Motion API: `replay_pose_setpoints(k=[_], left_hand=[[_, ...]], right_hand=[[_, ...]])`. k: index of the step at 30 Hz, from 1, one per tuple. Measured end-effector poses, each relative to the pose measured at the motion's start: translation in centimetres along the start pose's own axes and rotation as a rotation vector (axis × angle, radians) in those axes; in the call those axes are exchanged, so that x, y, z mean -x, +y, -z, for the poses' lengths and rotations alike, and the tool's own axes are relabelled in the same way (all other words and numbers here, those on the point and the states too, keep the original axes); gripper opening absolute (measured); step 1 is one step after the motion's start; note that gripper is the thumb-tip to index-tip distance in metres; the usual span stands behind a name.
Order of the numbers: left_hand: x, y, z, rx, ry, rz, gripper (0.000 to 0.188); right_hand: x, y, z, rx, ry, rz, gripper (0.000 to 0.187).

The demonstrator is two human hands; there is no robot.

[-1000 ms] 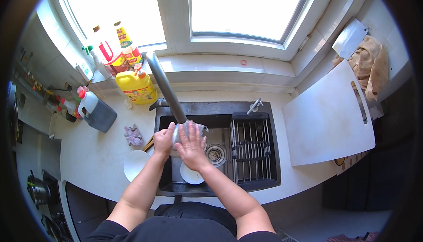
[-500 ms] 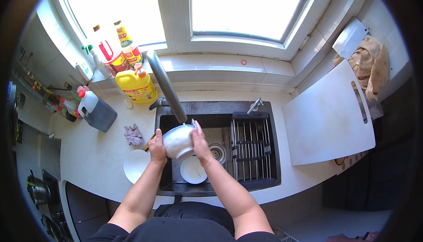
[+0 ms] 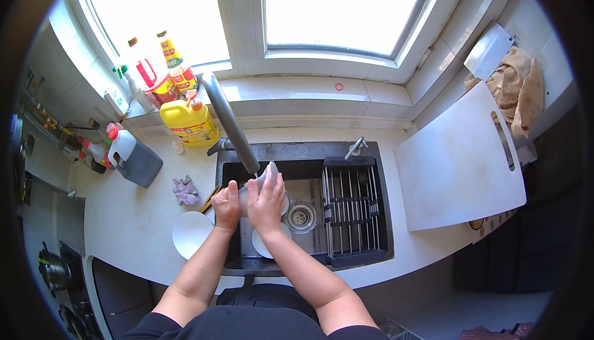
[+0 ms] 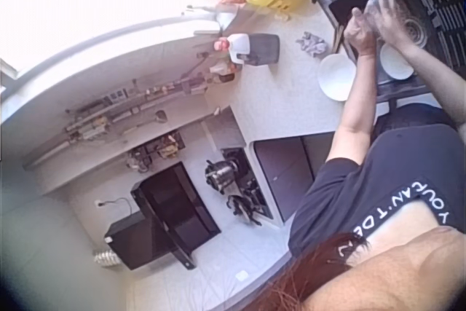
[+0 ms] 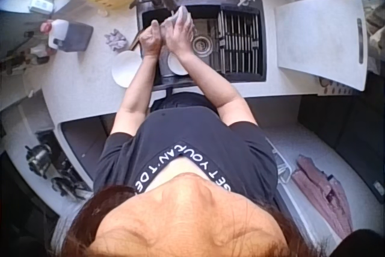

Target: The person washes chopsticks and bowls using a sponge in a kitchen sink.

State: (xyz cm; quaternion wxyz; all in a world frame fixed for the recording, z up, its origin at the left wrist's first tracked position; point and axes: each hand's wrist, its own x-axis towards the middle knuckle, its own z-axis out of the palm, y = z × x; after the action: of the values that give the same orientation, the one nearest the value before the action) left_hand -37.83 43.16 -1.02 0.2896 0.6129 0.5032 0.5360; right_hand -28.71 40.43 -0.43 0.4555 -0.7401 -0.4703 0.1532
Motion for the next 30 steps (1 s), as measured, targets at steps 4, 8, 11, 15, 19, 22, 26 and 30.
replay_pose_setpoints(k=[4, 8, 11, 15, 19, 22, 26, 30], left_hand=[[-0.1, 0.0, 0.6, 0.293, -0.005, 0.260, 0.049], [0.1, -1.4, 1.4, 0.620, -0.039, 0.567, 0.040], [-0.2, -2.5, 1.5, 0.859, -0.118, 0.803, 0.045], [-1.3, -3.2, 0.7, 1.168, -0.174, 1.038, 0.048], [-2.5, -3.7, -0.2, 1.209, -0.184, 1.308, 0.043], [-3.0, -2.5, -0.8, 1.228, -0.210, 1.406, 0.042], [-2.9, -2.1, -1.5, 1.262, -0.194, 1.373, 0.042], [-2.4, -3.2, -1.9, 1.203, -0.189, 1.303, 0.041]], right_hand=[[-3.3, 2.1, 0.3, -0.313, -0.116, -0.190, 0.046], [-3.8, 4.1, 0.8, -0.775, -0.241, -0.647, 0.051], [-3.1, 5.4, 0.9, -0.959, -0.241, -0.767, 0.051], [-2.5, 6.0, 1.9, -0.918, -0.306, -0.645, 0.050], [-2.1, 3.8, 4.0, -1.260, -0.516, -0.636, 0.056], [-2.4, 2.6, 4.9, -1.336, -0.557, -0.646, 0.059], [-2.6, 2.2, 4.2, -1.290, -0.448, -0.661, 0.056], [-2.8, 0.4, 3.6, -1.279, -0.278, -0.726, 0.040]])
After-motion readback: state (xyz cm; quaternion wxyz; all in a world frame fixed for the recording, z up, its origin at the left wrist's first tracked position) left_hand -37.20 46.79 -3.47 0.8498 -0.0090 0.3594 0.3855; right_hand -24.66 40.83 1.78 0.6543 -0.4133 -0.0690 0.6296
